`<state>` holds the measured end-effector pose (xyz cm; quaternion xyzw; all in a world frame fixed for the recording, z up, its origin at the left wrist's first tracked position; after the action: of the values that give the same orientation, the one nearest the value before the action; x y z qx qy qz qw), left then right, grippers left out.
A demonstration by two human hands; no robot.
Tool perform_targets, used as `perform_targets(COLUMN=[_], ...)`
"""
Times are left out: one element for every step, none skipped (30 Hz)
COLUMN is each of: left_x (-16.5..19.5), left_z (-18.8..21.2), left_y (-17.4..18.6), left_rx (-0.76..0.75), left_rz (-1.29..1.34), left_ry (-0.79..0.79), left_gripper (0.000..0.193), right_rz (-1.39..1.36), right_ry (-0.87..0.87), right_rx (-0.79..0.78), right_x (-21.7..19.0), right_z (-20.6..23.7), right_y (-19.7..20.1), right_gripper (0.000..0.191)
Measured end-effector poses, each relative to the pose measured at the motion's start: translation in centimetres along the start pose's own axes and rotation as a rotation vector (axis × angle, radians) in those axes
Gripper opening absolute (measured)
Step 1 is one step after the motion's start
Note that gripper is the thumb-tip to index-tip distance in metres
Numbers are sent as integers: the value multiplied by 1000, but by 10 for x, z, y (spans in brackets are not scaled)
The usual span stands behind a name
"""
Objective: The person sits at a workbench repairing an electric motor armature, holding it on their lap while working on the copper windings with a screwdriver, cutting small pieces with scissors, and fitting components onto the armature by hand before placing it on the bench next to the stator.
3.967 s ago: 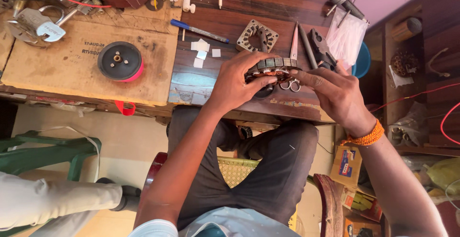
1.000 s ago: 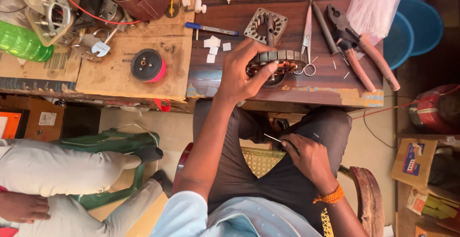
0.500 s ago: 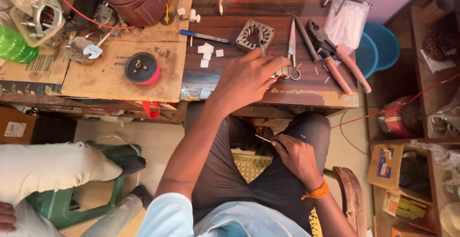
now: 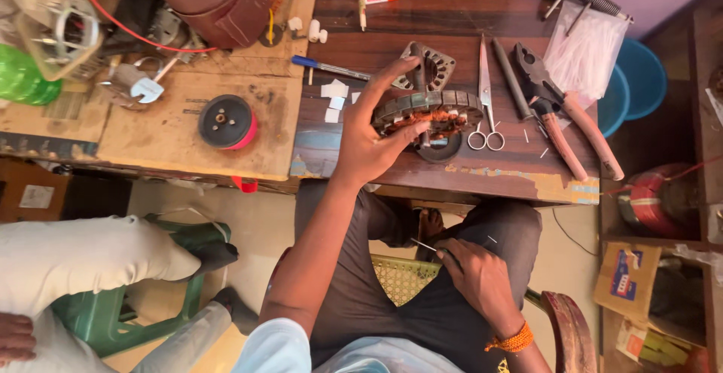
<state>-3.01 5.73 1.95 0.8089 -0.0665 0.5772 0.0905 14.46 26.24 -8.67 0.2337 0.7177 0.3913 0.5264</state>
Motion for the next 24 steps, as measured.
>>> perform_targets(left_x=[-3, -5, -8, -12, -15, -19, -22, -25, -28, -30, -31, -32, -32, -32, -31, -31, -30, -30, -31, -32, -32, -32, -32, -33], left_z=[1, 2, 4, 5, 5, 5, 5, 5, 5, 5, 4, 4, 4, 4, 3, 1, -1, -3, -5, -7, -9, -9, -9, -8], left_y=[1, 1, -1, -3, -6, -8, -11, -14, -16, -18, -20, -21, -22, -22, -21, -20, -18, -17, -16, -15, -15, -14, -12, -11], left_rx=[6, 13, 12, 11, 11, -1, -16, -29, -43, -55, -68, -90, -110, -130, -115, -103, -96, -108, -121, -136, -139, -142, -145, -162], left_rz=[9, 20, 51, 84, 115, 116, 117, 123, 128, 137, 141, 145, 149, 152, 127, 101, 77, -26, -129, -228, -205, -186, -171, -165], left_ry=[-13, -22, -22, -22, -26, -49, -72, -69, -66, -41, -21, 13, 45, 76, 35, -9, -52, -17, 14, 45, 16, -13, -42, 3], left_gripper=[74, 76, 78, 79, 81, 82, 82, 84, 85, 88, 90, 89, 88, 88, 87, 86, 85, 78, 72, 66, 64, 61, 58, 58], right_rz=[-3, 3, 9, 16, 13, 10, 7, 3, -4, -12, -11, -11, -12, -66, -118, -169, -236, -302, -366, -406, -444, -486, -690, -893], right_ry=[6, 15, 23, 31, 25, 18, 11, 9, 10, 16, 59, 106, 155, 193, 232, 270, 208, 146, 86, -19, -120, -217, -78, 65], right_rx=[-24, -25, -30, -34, -44, -53, -61, -64, -69, -71, -92, -113, -134, -137, -141, -142, -156, -170, -181, -206, -230, -254, -202, -149], right_x=[0, -1, -2, -3, -3, -3, -3, -3, -3, -3, -2, -1, -1, 0, 1, 4, 8, 12, 17, 24, 31, 37, 40, 42], right_z=[-2, -4, -5, -6, -7, -8, -9, -10, -11, -12, -13, -14, -14, -14, -13, -11, -9, -6, -3, 1, 5, 9, 13, 19], right_y=[0, 0, 0, 0, 0, 0, 0, 0, 1, 1, 2, 4, 6, 7, 8, 10, 10, 9, 7, 4, 2, -3, -5, -7], right_gripper=[16, 16, 16, 16, 16, 16, 16, 16, 17, 17, 19, 21, 23, 25, 29, 34, 36, 39, 42, 40, 38, 37, 34, 33])
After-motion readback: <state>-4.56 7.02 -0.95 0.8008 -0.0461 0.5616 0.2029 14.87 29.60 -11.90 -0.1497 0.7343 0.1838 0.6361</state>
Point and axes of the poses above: each hand's wrist, its own z-axis away from the middle knuckle, its own y-axis out of the back of the hand, x = y × z, the point moved 1 cm from there along -z, towards the middle knuckle, and after that the axes turned 12 degrees about y, right-handed, at the moved point
